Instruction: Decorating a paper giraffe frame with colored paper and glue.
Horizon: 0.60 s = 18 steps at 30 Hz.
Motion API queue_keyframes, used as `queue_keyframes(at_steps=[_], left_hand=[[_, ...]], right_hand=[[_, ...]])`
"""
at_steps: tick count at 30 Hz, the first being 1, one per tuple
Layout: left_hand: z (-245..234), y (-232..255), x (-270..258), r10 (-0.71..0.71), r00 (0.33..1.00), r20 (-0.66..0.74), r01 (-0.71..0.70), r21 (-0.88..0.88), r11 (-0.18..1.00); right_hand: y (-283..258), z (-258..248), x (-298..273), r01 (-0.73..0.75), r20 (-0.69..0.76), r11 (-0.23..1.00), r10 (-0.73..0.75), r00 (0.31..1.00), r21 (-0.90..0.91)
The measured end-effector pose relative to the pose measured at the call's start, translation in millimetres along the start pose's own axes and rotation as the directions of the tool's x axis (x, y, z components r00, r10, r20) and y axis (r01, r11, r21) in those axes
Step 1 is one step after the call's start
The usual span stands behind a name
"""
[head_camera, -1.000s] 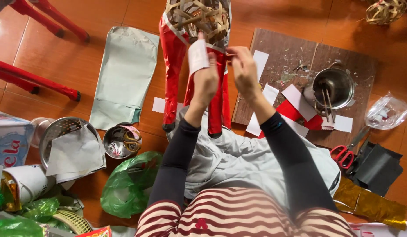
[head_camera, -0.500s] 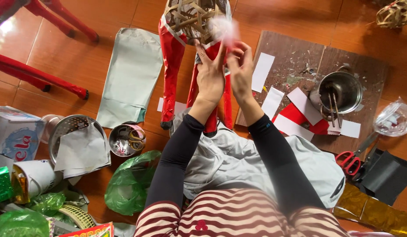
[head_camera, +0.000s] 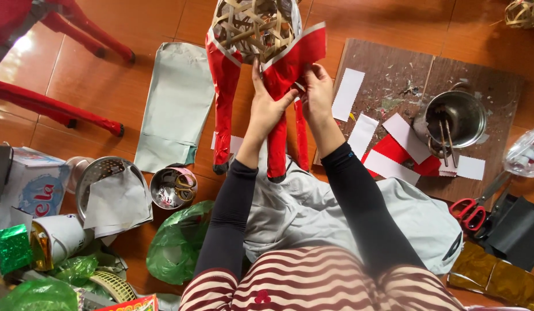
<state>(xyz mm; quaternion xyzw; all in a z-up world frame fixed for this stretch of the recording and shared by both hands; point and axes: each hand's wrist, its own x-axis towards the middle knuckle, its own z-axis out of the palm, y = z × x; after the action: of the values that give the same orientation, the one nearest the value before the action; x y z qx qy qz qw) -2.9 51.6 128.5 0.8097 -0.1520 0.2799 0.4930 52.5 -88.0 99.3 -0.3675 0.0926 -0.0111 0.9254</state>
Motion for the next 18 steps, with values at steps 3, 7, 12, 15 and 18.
queue_keyframes(at_steps=[3,7,12,15,18], left_hand=[[-2.5,6.0,5.6,-0.311,0.926,0.213,0.375,-0.424,0.824],[-10.0,24.4,11.6,-0.504,0.764,0.404,0.646,-0.472,0.600],[0.1,-8.7,-2.3,-0.402,0.838,0.369,0.546,-0.580,0.605],[-2.7,1.0,0.6,-0.440,0.821,0.364,0.570,-0.570,0.592],[-5.5,10.6,3.8,-0.464,0.811,0.356,0.583,-0.563,0.586]], right_hand=[[9.5,-3.0,7.8,-0.024,-0.003,1.000,0.024,1.000,0.016],[32.7,-12.4,25.7,-0.044,0.004,0.999,0.044,0.999,-0.011],[47.2,-7.3,42.3,0.025,0.048,0.999,-0.024,0.999,-0.026],[48.7,-17.0,52.4,0.097,0.013,0.982,-0.096,0.995,-0.161],[26.8,-4.0,33.8,0.167,-0.042,0.942,-0.187,0.981,-0.291]])
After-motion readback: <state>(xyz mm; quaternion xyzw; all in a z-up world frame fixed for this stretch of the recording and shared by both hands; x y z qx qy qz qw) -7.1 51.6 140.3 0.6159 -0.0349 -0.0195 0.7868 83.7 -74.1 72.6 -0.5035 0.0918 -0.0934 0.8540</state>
